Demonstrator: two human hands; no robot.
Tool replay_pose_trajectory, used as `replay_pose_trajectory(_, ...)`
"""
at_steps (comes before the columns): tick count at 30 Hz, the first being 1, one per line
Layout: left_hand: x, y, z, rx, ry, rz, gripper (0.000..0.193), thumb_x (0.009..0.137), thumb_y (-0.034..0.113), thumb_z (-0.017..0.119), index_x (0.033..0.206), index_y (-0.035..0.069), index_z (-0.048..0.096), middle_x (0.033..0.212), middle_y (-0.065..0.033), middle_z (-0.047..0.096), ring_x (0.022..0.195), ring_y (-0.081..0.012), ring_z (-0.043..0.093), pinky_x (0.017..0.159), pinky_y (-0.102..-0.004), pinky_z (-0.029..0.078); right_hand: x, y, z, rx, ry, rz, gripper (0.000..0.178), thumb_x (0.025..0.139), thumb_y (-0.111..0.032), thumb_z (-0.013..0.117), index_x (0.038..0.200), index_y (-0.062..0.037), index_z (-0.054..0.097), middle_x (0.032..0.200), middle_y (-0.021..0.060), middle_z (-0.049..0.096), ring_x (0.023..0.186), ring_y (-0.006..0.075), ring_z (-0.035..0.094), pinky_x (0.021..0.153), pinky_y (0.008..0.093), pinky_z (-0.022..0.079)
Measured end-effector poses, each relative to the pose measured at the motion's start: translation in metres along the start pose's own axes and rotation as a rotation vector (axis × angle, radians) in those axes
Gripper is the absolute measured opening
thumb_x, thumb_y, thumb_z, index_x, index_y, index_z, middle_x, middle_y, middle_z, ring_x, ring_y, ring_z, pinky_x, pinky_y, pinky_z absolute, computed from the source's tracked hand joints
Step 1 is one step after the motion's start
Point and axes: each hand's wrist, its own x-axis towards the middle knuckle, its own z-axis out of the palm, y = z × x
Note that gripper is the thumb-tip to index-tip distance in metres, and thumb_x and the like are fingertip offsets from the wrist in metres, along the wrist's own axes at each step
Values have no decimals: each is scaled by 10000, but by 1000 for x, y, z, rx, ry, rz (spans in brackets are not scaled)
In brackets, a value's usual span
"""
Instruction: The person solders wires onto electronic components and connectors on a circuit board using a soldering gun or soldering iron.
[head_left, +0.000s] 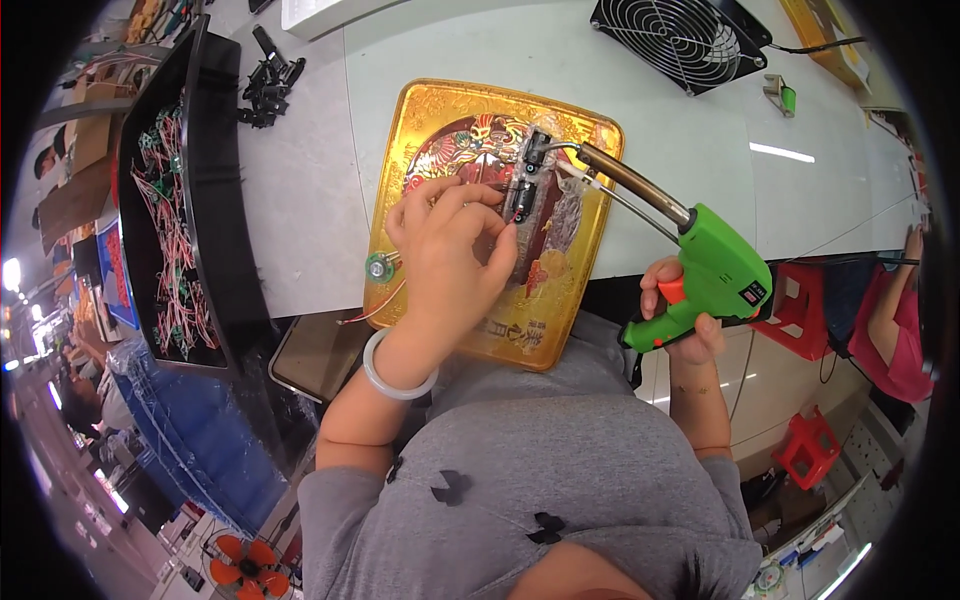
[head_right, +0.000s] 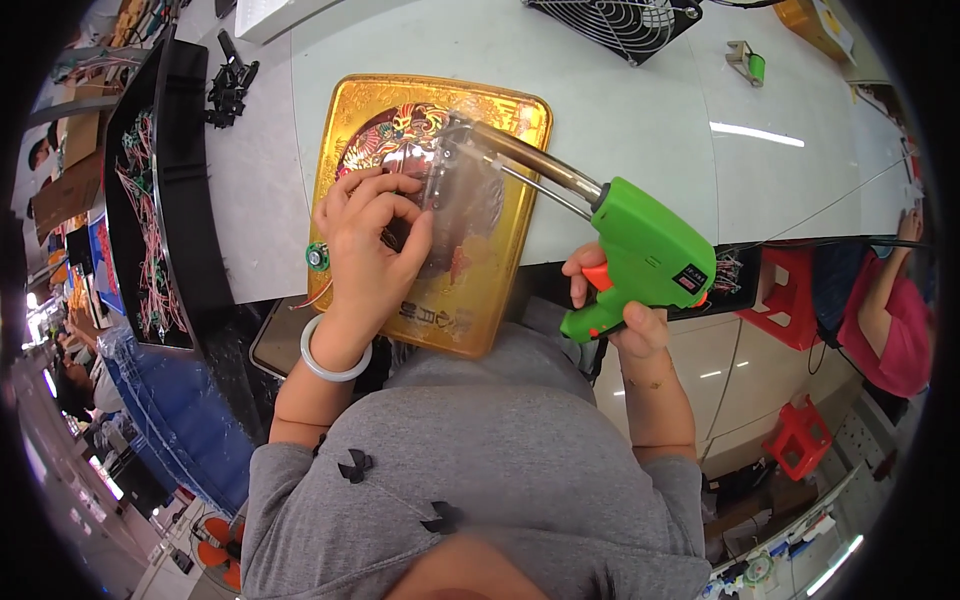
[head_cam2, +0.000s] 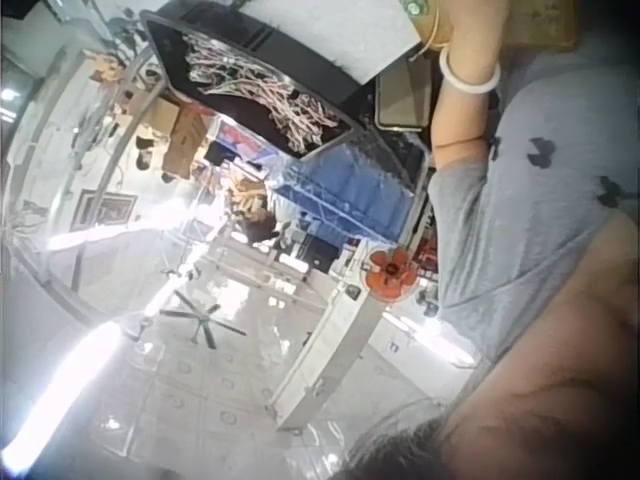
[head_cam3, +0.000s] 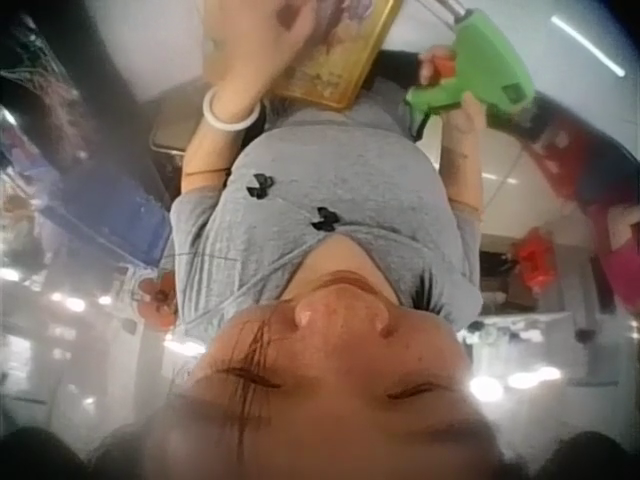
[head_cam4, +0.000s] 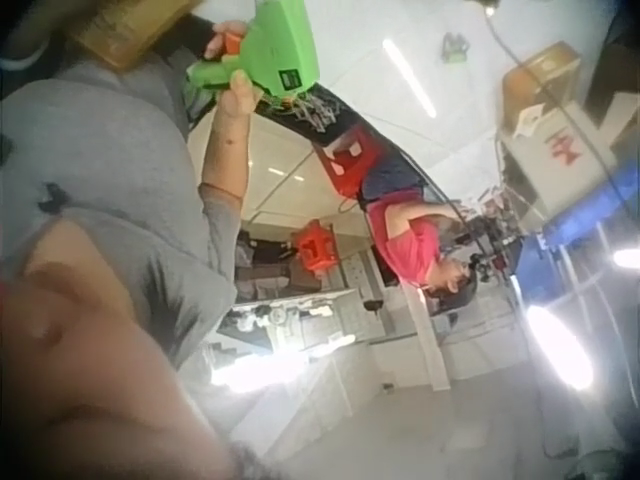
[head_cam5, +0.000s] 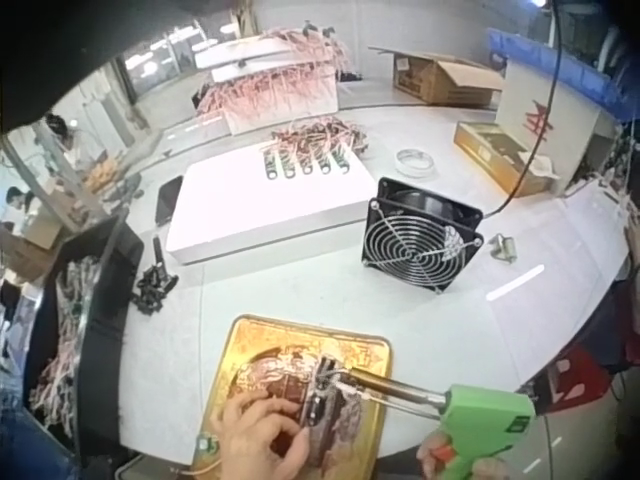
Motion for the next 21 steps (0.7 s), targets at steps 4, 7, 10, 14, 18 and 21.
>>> replay_pose_trajectory(4, 0, -2, 2, -8, 17, 11, 107, 633, 106, 655, 616, 99, 550, 871, 21, 597, 991, -235, 469, 852, -399, 260, 14, -2, 7, 23, -27, -27, 608, 727, -467, 534, 1070, 33, 487, 959, 167, 513, 795, 208, 504, 665, 298, 428)
replay_pose_trajectory(7, -2, -3, 0, 14, -8, 44, 145, 642, 134, 670, 745, 98, 575, 935, -11, 585, 1006, -240, 459, 866, -412, 256, 28, 0, 9, 116, -120, -30, 617, 725, -467, 532, 1095, 24, 483, 1062, 174, 502, 980, 264, 486, 823, 362, 400)
replay_pose_trajectory(10, 0, 4, -9, -140, 55, -36, 323, 655, 173, 684, 937, 90, 552, 1023, -61, 547, 1032, -251, 442, 893, -435, 241, 42, 11, 16, 308, -116, -19, 600, 716, -413, 564, 1096, 46, 486, 1152, 215, 465, 1135, 304, 416, 934, 411, 354)
replay_pose_trajectory(14, -2, -11, -23, 273, 107, -31, 448, 659, 214, 702, 1029, 64, 500, 1064, -88, 506, 1082, -284, 402, 927, -428, 223, 54, 13, 23, 341, -176, 8, 570, 730, -406, 540, 1102, 23, 491, 1215, 219, 411, 1219, 328, 331, 1018, 463, 255)
replay_pose_trajectory(18, 0, -21, -21, 212, 28, -66, 366, 664, 197, 708, 954, 65, 527, 1004, -70, 509, 1025, -283, 415, 888, -432, 248, 57, 13, 18, 460, -229, 6, 559, 737, -396, 532, 1111, 16, 489, 1227, 217, 402, 1237, 334, 308, 1031, 476, 223)
replay_pose_trajectory(21, 6, -12, -20, 201, 32, -160, 291, 665, 153, 701, 898, 66, 551, 923, -59, 541, 969, -254, 438, 874, -404, 279, 57, 11, 17, 403, -212, 32, 547, 727, -454, 544, 1080, -41, 484, 1218, 177, 402, 1241, 338, 296, 1028, 509, 192)
